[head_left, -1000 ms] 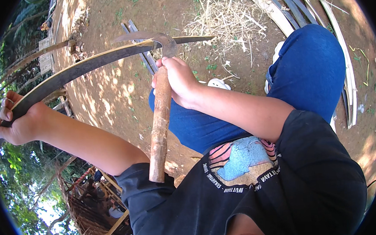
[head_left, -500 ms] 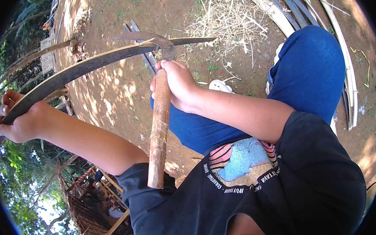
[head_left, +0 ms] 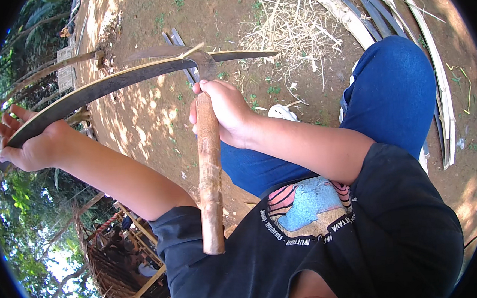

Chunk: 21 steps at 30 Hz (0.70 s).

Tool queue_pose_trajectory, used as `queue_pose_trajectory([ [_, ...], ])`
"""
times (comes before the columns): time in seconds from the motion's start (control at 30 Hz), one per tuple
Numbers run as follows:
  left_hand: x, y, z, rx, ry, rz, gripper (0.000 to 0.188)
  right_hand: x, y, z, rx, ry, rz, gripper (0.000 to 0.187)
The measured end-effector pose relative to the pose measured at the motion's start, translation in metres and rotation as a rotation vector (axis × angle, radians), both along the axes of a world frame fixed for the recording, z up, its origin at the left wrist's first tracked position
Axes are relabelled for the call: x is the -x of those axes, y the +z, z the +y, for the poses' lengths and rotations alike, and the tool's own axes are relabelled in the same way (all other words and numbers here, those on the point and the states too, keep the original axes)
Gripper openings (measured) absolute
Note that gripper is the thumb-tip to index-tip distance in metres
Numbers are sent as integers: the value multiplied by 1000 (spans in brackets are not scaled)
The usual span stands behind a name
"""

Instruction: The person uses a sickle to shave a long strip of bamboo while sitting on the ground, creating thin wood shavings.

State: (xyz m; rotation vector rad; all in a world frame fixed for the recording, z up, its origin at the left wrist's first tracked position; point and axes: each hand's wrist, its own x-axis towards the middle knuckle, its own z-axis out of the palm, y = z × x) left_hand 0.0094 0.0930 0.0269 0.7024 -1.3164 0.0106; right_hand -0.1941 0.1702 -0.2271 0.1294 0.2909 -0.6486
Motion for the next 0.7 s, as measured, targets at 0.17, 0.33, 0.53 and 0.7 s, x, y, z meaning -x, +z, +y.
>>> queue_pose_trajectory([
  [0.17,11,-2,-2,18,33,-18,40,-9,-9,-1,-84,-26,31,22],
  [0.33,7,3,-4,8,-14,-35,41,-5,-9,1,21,-25,47,21],
  [0.53,13,-3,-2,13,-71,-25,40,4,8,0,-95,-12,10,23],
  [0.7,23,-10,-10,26,26,-7,44,-8,-25,-11,152,-31,183,24],
])
